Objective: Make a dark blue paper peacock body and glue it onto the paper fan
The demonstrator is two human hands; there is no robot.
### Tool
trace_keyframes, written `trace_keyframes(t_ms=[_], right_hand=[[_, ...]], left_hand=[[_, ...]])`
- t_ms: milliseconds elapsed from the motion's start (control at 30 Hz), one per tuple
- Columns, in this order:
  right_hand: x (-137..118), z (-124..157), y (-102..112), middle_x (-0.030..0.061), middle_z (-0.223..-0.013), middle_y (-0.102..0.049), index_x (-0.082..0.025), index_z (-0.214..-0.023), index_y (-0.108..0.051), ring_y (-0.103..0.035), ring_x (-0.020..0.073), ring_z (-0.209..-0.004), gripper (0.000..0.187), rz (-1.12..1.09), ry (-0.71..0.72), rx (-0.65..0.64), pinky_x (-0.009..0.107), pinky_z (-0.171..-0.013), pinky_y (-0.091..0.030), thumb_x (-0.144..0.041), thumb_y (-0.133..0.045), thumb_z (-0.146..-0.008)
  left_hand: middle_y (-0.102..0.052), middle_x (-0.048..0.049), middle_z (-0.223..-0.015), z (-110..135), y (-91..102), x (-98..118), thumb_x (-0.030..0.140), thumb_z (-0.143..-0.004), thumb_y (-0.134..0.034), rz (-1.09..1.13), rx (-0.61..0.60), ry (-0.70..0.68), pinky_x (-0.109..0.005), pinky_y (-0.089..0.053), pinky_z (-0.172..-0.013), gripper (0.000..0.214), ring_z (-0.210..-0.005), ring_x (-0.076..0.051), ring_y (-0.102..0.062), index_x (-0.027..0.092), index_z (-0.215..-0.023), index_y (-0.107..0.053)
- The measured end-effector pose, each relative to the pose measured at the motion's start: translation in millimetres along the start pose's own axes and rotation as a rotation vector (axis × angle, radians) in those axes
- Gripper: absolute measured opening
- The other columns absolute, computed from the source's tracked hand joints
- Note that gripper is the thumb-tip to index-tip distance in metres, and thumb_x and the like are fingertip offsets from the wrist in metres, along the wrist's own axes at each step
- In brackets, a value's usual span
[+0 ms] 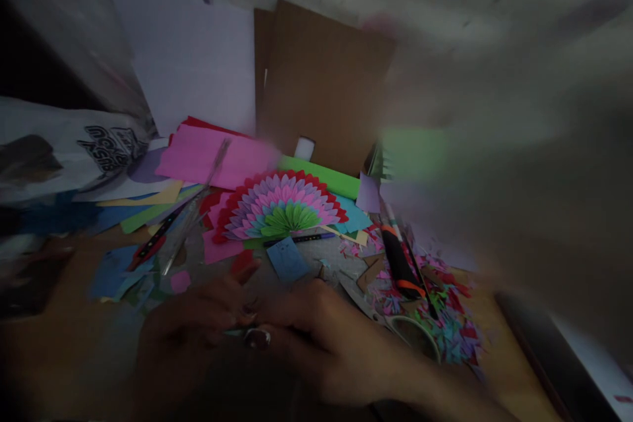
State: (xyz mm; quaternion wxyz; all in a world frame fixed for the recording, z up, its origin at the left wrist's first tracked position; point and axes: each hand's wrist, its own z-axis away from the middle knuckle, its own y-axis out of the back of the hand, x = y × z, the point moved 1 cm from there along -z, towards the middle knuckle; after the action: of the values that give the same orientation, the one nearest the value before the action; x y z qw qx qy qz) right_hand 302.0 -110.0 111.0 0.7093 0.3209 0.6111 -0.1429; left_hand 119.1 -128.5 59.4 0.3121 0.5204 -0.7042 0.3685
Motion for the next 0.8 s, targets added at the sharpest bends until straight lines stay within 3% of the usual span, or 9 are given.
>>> trace_keyframes(t_ms=[167, 433, 533, 633, 700, 800], right_hand=[[-0.2, 1.3, -2.0, -0.0051, -0.067, -0.041, -0.019, -0.071, -0.048, -0.040, 0.0098, -0.063, 0.050, 0.000, 0.002, 0.035, 0.024, -0.059, -0.031, -0.053, -0.039, -0.107], [1.9, -1.1, -4.5, -0.0055, -0.064, -0.043, -0.016, -0.070, -0.056, -0.039, 0.0083, -0.058, 0.051, -0.183, -0.017, 0.080, 0.022, -0.056, -0.032, -0.053, -0.047, -0.104], [4.1, 1.0, -4.1, -0.0051, -0.061, -0.043, -0.016, -0.073, -0.061, -0.039, 0.0089, -0.056, 0.052, -0.173, -0.086, 0.108, 0.023, -0.052, -0.031, -0.056, -0.047, -0.103], [8.6, 12.2, 1.8, -0.0041, -0.060, -0.045, -0.017, -0.073, -0.062, -0.040, 0.0099, -0.053, 0.053, -0.116, -0.148, 0.239, 0.024, -0.050, -0.030, -0.058, -0.046, -0.103], [13.5, 27.3, 7.6, -0.0035, -0.059, -0.047, -0.018, -0.072, -0.061, -0.042, 0.0105, -0.053, 0.052, -0.085, -0.178, 0.364, 0.025, -0.050, -0.030, -0.056, -0.046, -0.103], [25.3, 59.5, 10.9, -0.0022, -0.058, -0.049, -0.019, -0.073, -0.064, -0.044, 0.0123, -0.054, 0.051, -0.081, -0.296, 0.471, 0.027, -0.051, -0.030, -0.060, -0.051, -0.100]], left_hand=[[-0.083, 0.0056, -0.090, -2.6, -2.7, -1.0, 0.021, -0.089, -0.076, 0.004, 0.025, -0.046, -0.028, -0.058, -0.101, 0.017, -0.077, -0.010, -0.077, 0.031, -0.102, -0.080], [-0.084, 0.0070, -0.092, 0.9, -3.3, -4.5, 0.029, -0.087, -0.078, -0.009, 0.008, -0.012, -0.039, -0.056, -0.108, 0.025, -0.075, -0.013, -0.078, 0.039, -0.110, -0.079], [-0.084, 0.0033, -0.098, 6.0, -2.2, -5.5, 0.032, -0.088, -0.077, -0.026, 0.088, 0.152, -0.034, -0.063, -0.094, 0.023, -0.083, -0.017, -0.080, 0.038, -0.109, -0.080], [-0.084, 0.0014, -0.087, 18.0, 4.9, -8.3, 0.029, -0.090, -0.073, -0.125, 0.182, 0.462, -0.021, -0.063, -0.066, 0.012, -0.076, -0.016, -0.080, 0.032, -0.099, -0.081], [-0.081, 0.0025, -0.072, 30.3, 11.9, -9.6, 0.028, -0.087, -0.073, -0.243, 0.112, 0.629, -0.018, -0.059, -0.060, 0.007, -0.066, -0.015, -0.077, 0.027, -0.088, -0.079], [-0.075, 0.0031, -0.059, 48.9, 16.9, -10.5, 0.029, -0.083, -0.070, -0.477, -0.191, 0.800, -0.018, -0.049, -0.049, 0.011, -0.052, -0.014, -0.069, 0.025, -0.077, -0.079]])
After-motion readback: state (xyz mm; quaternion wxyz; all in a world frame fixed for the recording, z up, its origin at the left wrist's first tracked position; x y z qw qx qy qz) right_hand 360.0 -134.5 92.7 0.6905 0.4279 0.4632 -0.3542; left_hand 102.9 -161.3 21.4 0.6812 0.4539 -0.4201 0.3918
